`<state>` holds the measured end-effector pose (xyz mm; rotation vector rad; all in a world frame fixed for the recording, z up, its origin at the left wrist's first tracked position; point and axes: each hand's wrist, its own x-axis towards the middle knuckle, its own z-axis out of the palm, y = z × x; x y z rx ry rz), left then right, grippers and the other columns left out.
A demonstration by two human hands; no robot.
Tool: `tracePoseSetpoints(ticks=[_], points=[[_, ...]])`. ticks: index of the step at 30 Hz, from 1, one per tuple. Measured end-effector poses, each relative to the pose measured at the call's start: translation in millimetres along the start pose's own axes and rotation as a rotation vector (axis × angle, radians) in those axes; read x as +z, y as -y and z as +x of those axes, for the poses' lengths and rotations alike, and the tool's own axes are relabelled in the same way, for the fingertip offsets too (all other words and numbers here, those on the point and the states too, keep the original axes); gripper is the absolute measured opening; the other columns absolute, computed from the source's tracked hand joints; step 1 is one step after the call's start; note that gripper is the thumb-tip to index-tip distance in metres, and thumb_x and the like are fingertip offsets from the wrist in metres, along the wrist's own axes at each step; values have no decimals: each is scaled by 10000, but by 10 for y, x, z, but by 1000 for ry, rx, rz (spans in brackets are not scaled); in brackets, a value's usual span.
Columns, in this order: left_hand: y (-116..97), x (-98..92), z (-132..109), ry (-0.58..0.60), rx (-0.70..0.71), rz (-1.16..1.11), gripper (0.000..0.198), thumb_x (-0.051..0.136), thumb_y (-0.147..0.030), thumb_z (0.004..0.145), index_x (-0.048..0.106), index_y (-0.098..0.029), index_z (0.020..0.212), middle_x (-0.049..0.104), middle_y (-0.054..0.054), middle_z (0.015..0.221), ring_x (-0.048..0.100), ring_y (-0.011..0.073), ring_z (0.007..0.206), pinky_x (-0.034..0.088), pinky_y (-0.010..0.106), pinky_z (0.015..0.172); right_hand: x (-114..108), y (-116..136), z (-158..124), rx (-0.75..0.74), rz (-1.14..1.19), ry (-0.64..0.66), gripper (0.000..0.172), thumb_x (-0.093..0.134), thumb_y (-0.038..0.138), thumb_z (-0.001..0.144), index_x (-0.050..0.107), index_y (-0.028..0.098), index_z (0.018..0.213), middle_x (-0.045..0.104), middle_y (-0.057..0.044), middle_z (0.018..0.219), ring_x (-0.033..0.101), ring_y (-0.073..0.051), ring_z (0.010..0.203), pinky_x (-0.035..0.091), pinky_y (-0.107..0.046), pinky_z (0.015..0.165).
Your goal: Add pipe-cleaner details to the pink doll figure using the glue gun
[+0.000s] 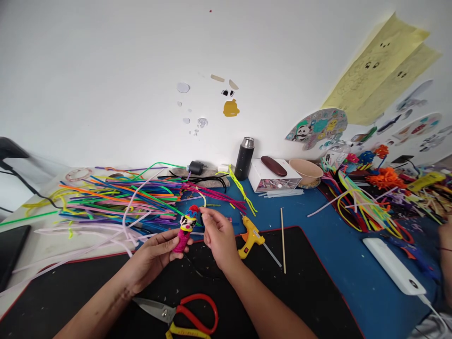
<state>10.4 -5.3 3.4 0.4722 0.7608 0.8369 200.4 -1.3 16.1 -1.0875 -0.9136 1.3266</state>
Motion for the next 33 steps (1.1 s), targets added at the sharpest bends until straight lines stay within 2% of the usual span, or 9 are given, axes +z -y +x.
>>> tracePoseSetpoints(ticks=[10,19,24,29,33], points=[[-3,7,2,-23,18,23,342,966,-233,690,815,-136,982,821,111,916,750,186,801,609,251,736,23,0,8,3,0,3,481,750,557,893,724,161,1164,372,121,464,275,-62,400,213,-209,398],[-12,54,-20,-49,120,199,391,962,-369,681,833,-188,1002,785,83,978,683,213,879,551,283,759,76,-41,-17,54,10,24,535,801,556,828,684,167,1176,373,137,478,262,-57,391,215,-208,396],[-25,71,-17,-25,166,322,394,928,-420,715,834,-195,1025,768,92,1036,646,222,890,540,302,769,95,-75,-21,82,10,15,525,788,559,828,674,179,1170,373,135,478,287,-66,399,220,-208,399],[-2,32,-3,2,190,398,365,883,-409,782,821,-209,1081,765,70,1021,625,193,841,531,297,788,105,-56,-21,90,7,4,505,791,546,821,676,179,1149,390,130,475,294,-68,403,216,-207,401],[3,25,-2,-5,207,429,372,871,-414,789,817,-201,1089,769,83,1038,635,213,861,536,303,777,105,-43,-19,82,6,2,513,791,555,817,683,175,1144,398,128,477,300,-68,401,225,-204,398]])
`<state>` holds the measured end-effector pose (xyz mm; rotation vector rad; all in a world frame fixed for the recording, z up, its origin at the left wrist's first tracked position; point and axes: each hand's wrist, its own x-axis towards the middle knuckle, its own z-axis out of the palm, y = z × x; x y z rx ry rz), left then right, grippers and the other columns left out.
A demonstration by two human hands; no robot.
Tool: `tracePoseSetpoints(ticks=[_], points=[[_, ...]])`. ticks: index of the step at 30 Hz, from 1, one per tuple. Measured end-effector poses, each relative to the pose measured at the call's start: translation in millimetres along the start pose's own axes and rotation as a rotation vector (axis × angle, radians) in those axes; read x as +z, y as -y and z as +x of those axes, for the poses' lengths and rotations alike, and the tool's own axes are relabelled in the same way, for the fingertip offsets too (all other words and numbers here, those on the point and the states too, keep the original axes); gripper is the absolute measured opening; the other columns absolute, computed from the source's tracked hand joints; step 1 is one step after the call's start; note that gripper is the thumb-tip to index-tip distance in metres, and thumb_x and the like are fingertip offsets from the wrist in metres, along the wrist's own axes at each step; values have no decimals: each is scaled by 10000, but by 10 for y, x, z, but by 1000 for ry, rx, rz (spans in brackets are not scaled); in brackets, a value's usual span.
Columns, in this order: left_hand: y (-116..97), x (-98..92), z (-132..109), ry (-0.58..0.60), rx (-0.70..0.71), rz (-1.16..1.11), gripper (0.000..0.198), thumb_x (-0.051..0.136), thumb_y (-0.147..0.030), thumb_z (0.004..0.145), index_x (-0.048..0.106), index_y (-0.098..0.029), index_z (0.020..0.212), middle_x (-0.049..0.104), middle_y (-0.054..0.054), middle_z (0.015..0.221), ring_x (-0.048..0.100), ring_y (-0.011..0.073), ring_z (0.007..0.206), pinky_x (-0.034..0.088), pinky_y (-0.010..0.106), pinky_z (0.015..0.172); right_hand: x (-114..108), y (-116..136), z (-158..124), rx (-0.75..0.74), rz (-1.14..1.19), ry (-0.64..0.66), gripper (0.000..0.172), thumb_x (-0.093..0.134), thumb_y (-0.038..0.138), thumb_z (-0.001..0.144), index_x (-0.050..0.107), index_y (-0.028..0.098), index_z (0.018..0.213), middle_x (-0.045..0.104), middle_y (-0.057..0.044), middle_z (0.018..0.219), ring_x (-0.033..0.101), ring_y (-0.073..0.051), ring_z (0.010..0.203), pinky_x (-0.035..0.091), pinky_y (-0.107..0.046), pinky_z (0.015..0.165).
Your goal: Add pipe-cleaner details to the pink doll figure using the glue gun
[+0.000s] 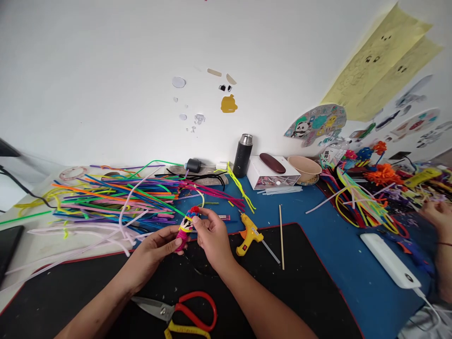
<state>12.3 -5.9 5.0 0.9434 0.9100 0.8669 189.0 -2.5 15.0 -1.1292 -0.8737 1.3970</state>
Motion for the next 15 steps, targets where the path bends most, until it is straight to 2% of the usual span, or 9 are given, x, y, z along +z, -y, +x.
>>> tracePoseSetpoints(ticks=[15], points=[[-30,22,-1,29,14,32,352,861,-424,798,815,-207,1072,764,61,973,613,195,811,525,301,778,-12,-32,17,-4,12,12,484,798,541,818,680,182,1120,389,132,487,294,-61,390,219,-206,388]])
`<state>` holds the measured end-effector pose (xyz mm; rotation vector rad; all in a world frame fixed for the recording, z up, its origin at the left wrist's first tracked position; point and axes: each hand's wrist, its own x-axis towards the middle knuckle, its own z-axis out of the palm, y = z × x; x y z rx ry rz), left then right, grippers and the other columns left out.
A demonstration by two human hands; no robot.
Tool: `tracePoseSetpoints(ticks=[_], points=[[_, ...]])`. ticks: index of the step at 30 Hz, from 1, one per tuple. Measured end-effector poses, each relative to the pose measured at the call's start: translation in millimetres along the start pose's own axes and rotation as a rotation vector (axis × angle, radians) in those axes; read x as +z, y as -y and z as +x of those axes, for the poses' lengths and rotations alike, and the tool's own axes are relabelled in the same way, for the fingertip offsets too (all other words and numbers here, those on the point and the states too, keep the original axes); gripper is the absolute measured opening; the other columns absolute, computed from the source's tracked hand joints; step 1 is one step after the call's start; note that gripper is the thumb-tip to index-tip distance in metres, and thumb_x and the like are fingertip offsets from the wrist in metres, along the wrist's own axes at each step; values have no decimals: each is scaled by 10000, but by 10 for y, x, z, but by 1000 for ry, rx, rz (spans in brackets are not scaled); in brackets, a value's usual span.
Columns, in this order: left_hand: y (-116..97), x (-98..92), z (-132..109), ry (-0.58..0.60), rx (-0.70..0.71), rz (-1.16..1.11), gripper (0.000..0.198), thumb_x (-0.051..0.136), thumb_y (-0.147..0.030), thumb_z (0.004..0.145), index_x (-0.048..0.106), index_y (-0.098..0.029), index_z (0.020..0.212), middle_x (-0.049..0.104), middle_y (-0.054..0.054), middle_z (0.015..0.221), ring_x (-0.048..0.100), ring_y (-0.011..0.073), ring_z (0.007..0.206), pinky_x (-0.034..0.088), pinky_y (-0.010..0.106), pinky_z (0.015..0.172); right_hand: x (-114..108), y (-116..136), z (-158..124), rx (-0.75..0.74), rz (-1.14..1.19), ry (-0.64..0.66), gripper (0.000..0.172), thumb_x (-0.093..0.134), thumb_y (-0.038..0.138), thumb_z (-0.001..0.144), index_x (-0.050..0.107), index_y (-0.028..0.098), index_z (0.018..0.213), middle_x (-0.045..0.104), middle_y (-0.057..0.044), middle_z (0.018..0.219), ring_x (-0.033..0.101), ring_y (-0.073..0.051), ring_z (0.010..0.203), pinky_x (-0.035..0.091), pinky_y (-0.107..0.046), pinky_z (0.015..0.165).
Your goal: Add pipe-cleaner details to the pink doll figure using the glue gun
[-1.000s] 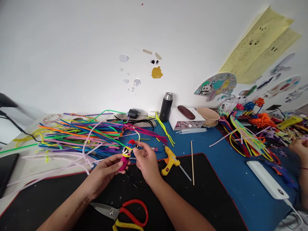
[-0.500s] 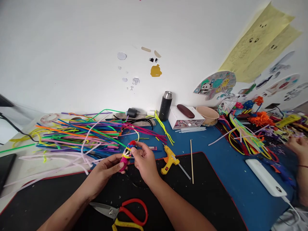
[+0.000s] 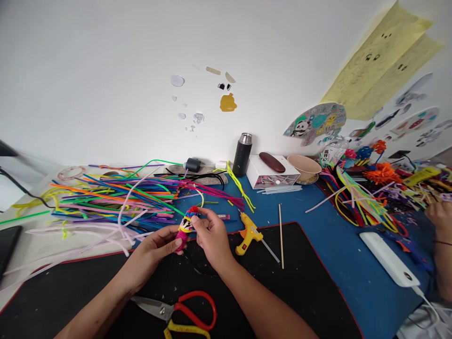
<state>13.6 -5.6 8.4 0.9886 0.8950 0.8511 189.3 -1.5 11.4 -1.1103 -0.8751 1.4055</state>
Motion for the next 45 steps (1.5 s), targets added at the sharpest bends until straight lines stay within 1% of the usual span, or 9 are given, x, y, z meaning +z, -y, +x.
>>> tracePoseSetpoints(ticks=[3,10,17,25,33,36,40,43,45], points=[[1,2,-4,2,-1,-5,343,864,-418,799,813,-214,1070,758,47,956,608,187,804,521,293,778,5,1,-3,4,4,0,478,800,533,819,677,182,1120,387,133,483,291,-62,392,217,-207,390],[29,-16,1,-19,-8,-40,340,865,-418,802,805,-210,1065,762,52,1000,615,186,836,522,284,781,15,15,1,9,5,8,490,792,546,827,674,181,1131,376,135,471,277,-61,396,211,-206,397],[61,-31,10,-39,27,14,392,862,-440,801,792,-229,1124,781,50,1067,646,209,913,531,300,830,17,20,-4,9,4,4,521,803,564,810,675,178,1135,395,132,471,285,-59,387,205,-207,390],[58,-20,8,-42,65,75,387,838,-437,823,783,-243,1153,784,51,1077,672,242,981,540,311,844,47,21,3,13,32,-12,477,829,529,779,677,188,1076,407,130,491,282,-56,394,205,-205,382],[68,-24,16,-15,76,85,360,823,-410,847,784,-239,1162,772,42,1019,660,220,909,533,306,833,52,27,0,23,32,-20,466,828,518,781,681,181,1067,423,123,517,285,-52,407,210,-201,385],[72,-28,10,-2,74,77,366,825,-408,848,787,-229,1165,772,52,1031,653,219,904,533,305,825,54,25,1,22,36,-16,459,828,523,784,679,184,1055,416,123,514,283,-52,408,209,-201,384],[72,-26,-1,-7,42,-2,362,859,-387,819,803,-223,1137,780,59,1038,655,209,895,541,287,800,44,4,6,18,44,10,478,832,542,787,673,187,1066,405,127,512,280,-51,403,211,-200,385],[70,-25,-8,-35,-26,-154,351,905,-365,771,822,-207,1073,790,70,1022,675,202,886,556,270,769,20,-3,2,3,34,50,527,799,569,829,660,184,1161,404,131,490,285,-57,395,218,-203,391],[64,-27,-7,-52,-72,-271,337,930,-340,741,828,-188,1024,796,80,980,704,213,899,570,263,755,0,2,-8,-14,21,72,549,753,582,878,653,175,1232,409,127,484,294,-62,395,230,-207,399]])
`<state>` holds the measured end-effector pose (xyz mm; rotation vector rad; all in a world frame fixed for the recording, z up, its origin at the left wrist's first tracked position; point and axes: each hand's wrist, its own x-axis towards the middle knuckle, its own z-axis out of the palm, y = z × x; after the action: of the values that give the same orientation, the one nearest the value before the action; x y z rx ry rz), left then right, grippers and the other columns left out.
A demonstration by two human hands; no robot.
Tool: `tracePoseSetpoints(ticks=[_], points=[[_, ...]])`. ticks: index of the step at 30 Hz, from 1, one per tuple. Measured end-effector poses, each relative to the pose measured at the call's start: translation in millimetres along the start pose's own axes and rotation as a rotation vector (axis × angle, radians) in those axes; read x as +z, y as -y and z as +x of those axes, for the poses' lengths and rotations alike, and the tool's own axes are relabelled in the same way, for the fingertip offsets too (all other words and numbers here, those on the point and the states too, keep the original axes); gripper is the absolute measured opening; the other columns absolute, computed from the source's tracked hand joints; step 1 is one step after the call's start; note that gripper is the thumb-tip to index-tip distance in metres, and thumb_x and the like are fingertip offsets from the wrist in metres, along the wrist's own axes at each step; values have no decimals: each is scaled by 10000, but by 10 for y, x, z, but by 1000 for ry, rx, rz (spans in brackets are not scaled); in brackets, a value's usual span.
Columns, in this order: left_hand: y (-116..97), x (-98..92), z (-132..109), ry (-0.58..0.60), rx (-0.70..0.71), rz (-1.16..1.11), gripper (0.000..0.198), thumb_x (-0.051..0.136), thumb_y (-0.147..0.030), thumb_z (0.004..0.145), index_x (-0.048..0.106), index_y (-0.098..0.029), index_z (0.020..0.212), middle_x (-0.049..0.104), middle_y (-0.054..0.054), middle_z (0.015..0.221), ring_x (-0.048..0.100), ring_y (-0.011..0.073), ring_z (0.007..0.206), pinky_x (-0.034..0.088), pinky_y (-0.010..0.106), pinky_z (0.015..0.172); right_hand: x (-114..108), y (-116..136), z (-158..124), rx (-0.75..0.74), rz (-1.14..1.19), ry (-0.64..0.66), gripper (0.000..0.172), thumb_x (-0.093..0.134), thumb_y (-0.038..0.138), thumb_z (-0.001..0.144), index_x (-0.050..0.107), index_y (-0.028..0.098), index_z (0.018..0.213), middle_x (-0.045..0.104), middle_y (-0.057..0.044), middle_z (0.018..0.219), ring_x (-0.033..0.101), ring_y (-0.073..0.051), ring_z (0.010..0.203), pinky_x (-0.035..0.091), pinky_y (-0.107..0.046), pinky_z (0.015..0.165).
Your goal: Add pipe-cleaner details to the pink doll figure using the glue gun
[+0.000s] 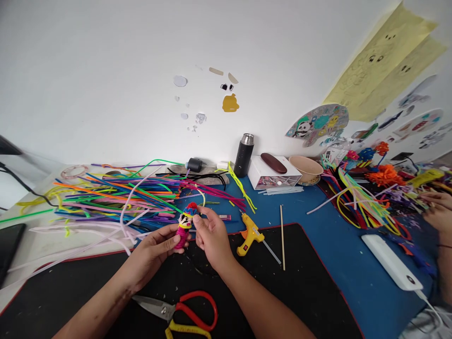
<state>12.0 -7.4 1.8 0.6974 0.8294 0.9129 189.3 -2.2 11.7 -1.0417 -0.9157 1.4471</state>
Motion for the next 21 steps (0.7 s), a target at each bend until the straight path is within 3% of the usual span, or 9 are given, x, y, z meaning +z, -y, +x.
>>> tracePoseSetpoints(ticks=[5,21], points=[[-29,6,16,-2,-28,-143,324,943,-280,731,829,-148,1003,803,98,940,746,213,881,604,254,755,-30,2,-30,6,-6,-13,564,725,596,906,662,154,1251,389,128,478,279,-59,395,221,-206,401],[-28,-3,28,13,-46,-245,297,897,-173,782,793,-107,1052,815,102,941,783,210,869,649,249,769,42,-38,-72,88,-26,-20,548,773,599,841,696,144,1138,388,124,463,284,-61,402,214,-198,401]])
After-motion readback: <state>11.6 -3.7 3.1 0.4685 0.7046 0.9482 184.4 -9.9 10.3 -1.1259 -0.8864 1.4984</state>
